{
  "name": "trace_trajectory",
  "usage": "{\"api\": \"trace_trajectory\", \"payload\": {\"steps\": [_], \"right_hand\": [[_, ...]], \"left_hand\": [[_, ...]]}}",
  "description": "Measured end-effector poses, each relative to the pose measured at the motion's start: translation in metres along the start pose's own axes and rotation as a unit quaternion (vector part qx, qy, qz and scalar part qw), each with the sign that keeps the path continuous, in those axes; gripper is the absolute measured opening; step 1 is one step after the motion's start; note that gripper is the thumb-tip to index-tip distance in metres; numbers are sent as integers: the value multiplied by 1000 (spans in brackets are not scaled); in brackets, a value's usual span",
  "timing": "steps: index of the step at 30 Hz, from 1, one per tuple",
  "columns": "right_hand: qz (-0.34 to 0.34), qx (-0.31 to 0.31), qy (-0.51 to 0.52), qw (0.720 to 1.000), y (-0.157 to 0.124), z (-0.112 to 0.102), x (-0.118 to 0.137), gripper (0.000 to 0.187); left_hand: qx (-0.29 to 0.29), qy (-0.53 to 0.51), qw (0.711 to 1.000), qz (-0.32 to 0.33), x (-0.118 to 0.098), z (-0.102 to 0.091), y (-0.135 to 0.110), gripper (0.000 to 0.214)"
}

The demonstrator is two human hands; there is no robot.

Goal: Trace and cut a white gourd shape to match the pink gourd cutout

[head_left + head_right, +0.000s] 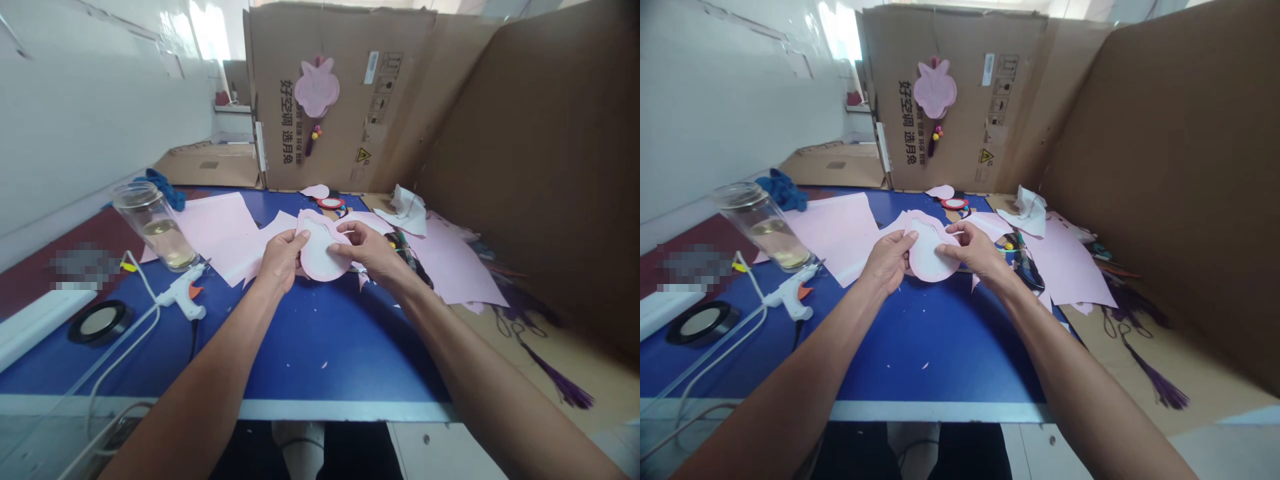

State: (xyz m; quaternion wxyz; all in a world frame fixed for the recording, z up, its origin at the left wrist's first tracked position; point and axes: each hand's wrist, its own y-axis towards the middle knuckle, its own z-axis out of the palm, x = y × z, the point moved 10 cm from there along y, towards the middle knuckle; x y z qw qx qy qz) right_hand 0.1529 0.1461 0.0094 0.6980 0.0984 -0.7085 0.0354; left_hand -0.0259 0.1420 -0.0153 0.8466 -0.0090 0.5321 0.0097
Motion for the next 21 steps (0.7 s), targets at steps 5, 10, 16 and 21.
{"api": "trace_trajectory", "payload": {"steps": [5, 10, 16, 21], "right_hand": [[11, -1, -36, 999, -2, 2, -3, 47], [14, -15, -42, 999, -2, -2, -3, 46], [6, -35, -36, 999, 0, -11, -2, 41], [4, -62, -47, 997, 0, -16, -2, 35]], "left_hand": [[2, 39, 999, -32, 8, 4, -4, 20], [24, 52, 997, -44, 11, 6, -4, 18], [62, 79, 994, -50, 14, 9, -3, 15], [48, 65, 996, -49, 14, 8, -3, 14]]}}
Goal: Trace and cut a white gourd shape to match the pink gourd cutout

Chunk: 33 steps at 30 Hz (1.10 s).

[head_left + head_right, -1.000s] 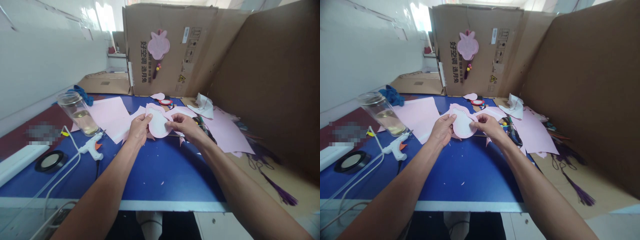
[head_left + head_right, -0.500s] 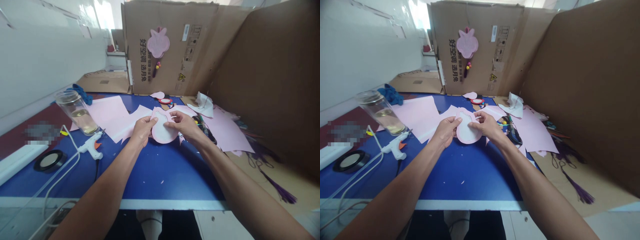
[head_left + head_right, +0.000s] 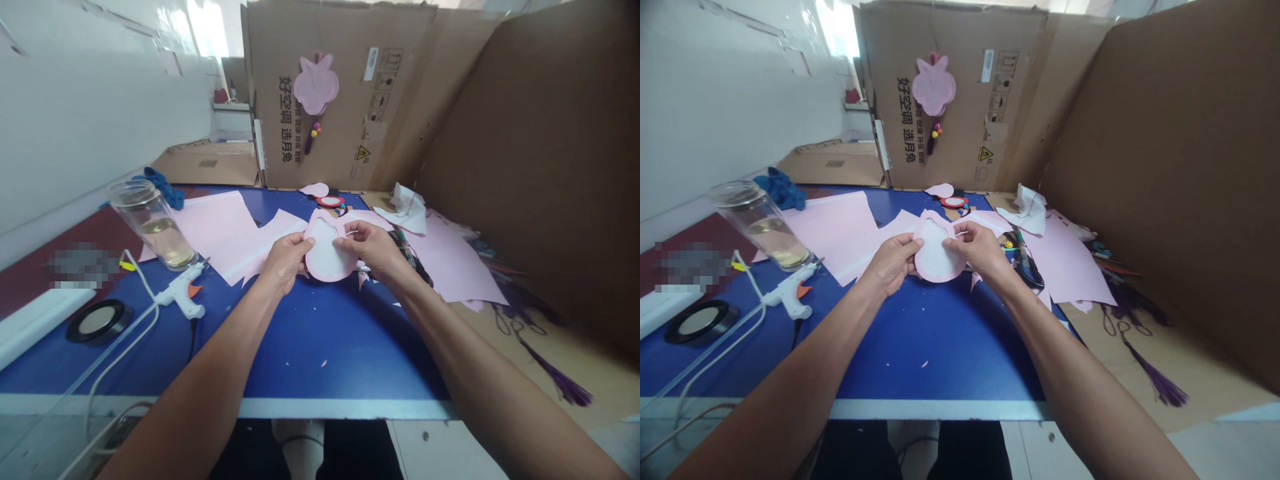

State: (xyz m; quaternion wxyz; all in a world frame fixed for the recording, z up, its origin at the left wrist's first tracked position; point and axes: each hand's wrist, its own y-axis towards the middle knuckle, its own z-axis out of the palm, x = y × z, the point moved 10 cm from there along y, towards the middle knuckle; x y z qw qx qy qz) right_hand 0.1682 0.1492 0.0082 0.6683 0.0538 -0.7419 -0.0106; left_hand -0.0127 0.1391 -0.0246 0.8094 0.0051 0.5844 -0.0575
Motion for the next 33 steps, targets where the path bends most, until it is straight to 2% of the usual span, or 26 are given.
{"api": "trace_trajectory", "payload": {"steps": [6, 15, 26, 33], "right_hand": [[-3, -6, -20, 1000, -1, -1, 1, 31], [8, -19, -16, 1000, -2, -1, 0, 22], [5, -30, -27, 999, -4, -2, 3, 19], [-1, -42, -18, 999, -1, -5, 0, 20]], "left_hand": [[-17, -33, 999, 1, 1, -2, -1, 28], [-24, -97, 995, 8, 1, -2, 4, 21], [-67, -144, 986, -53, 8, -4, 1, 11], [-78, -153, 980, -97, 10, -1, -4, 19]]}}
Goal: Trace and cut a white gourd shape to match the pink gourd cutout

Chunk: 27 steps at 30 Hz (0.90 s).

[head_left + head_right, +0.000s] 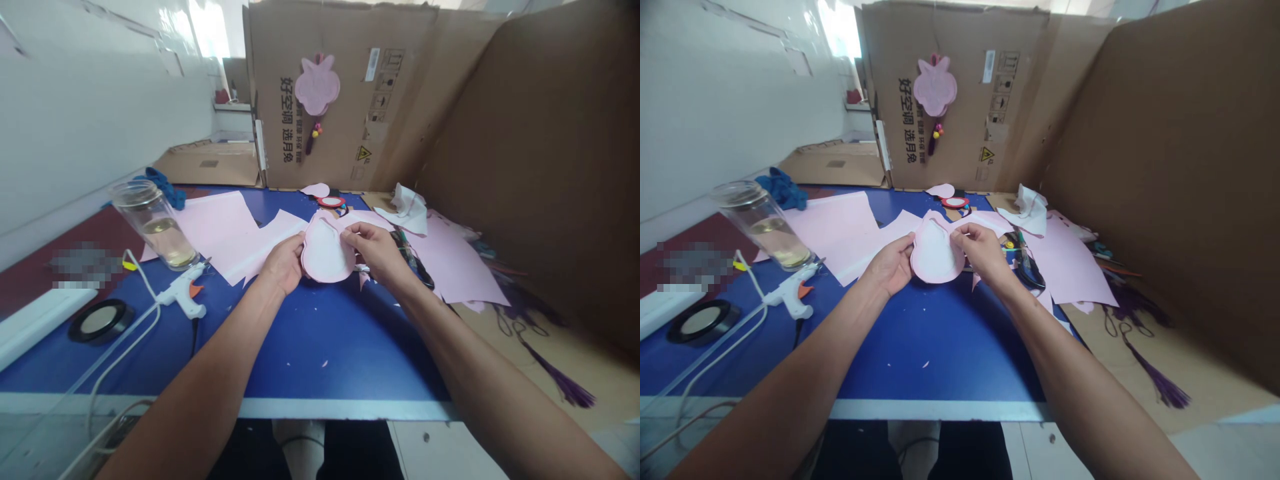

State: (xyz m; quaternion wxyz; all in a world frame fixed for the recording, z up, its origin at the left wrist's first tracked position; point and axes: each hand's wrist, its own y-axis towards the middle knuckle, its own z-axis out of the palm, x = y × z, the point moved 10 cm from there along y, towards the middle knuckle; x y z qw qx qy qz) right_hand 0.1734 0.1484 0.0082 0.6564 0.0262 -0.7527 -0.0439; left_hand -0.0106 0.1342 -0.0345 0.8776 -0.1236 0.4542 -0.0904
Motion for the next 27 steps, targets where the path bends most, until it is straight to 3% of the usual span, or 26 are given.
{"api": "trace_trajectory", "payload": {"steps": [11, 27], "right_hand": [[0, -1, 6, 1000, 3, -2, -3, 17], [19, 0, 66, 998, 1, -11, 2, 18]], "left_hand": [[-10, 46, 998, 36, -5, -9, 3, 13], [-64, 18, 994, 91, -17, -25, 6, 9]]}}
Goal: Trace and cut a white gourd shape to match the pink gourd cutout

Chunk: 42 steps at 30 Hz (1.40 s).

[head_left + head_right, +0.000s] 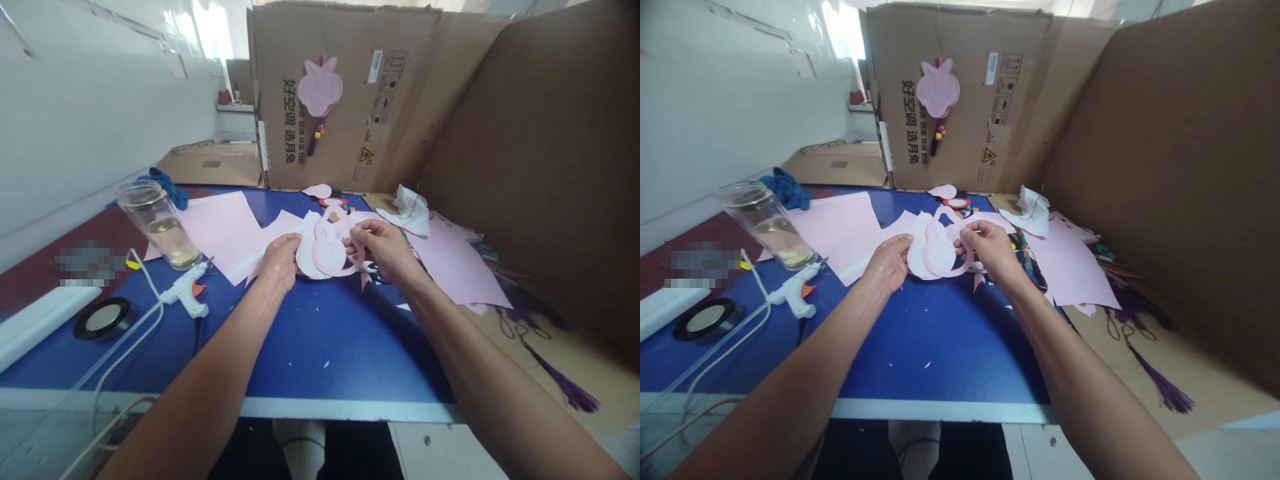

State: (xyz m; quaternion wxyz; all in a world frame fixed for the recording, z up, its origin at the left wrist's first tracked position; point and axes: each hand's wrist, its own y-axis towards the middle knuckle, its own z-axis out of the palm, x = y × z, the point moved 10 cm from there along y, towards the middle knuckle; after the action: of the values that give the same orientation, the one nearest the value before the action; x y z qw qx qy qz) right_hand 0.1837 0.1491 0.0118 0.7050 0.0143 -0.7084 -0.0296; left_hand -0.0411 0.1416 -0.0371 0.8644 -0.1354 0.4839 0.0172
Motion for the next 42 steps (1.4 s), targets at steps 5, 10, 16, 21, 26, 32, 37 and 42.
{"api": "trace_trajectory", "payload": {"steps": [5, 10, 16, 21, 26, 32, 37, 42], "right_hand": [[82, 143, -48, 985, -7, 6, -4, 31], [-23, 62, -299, 952, -2, -6, 12, 18], [-188, 27, -225, 956, -15, 23, 41, 22], [-127, 37, -184, 974, -14, 27, 28, 23], [-93, 42, -169, 980, -9, 29, 14, 30], [-84, 30, -148, 985, -6, 29, 3, 31], [-56, 29, -131, 989, -6, 30, -5, 33], [-47, 35, -109, 992, -7, 33, -5, 21]], "left_hand": [[-37, -27, 998, 46, -13, -15, 9, 8], [-42, -42, 996, 73, -20, -15, 10, 9], [10, -48, 998, 50, -14, 3, 2, 6], [25, -85, 996, 13, -6, 9, -1, 7], [42, -84, 996, -2, -5, 13, -4, 11], [46, -53, 997, 23, -7, 16, -8, 9], [40, -37, 998, 28, -4, 19, -11, 12], [37, -31, 998, 33, -5, 20, -12, 12]]}}
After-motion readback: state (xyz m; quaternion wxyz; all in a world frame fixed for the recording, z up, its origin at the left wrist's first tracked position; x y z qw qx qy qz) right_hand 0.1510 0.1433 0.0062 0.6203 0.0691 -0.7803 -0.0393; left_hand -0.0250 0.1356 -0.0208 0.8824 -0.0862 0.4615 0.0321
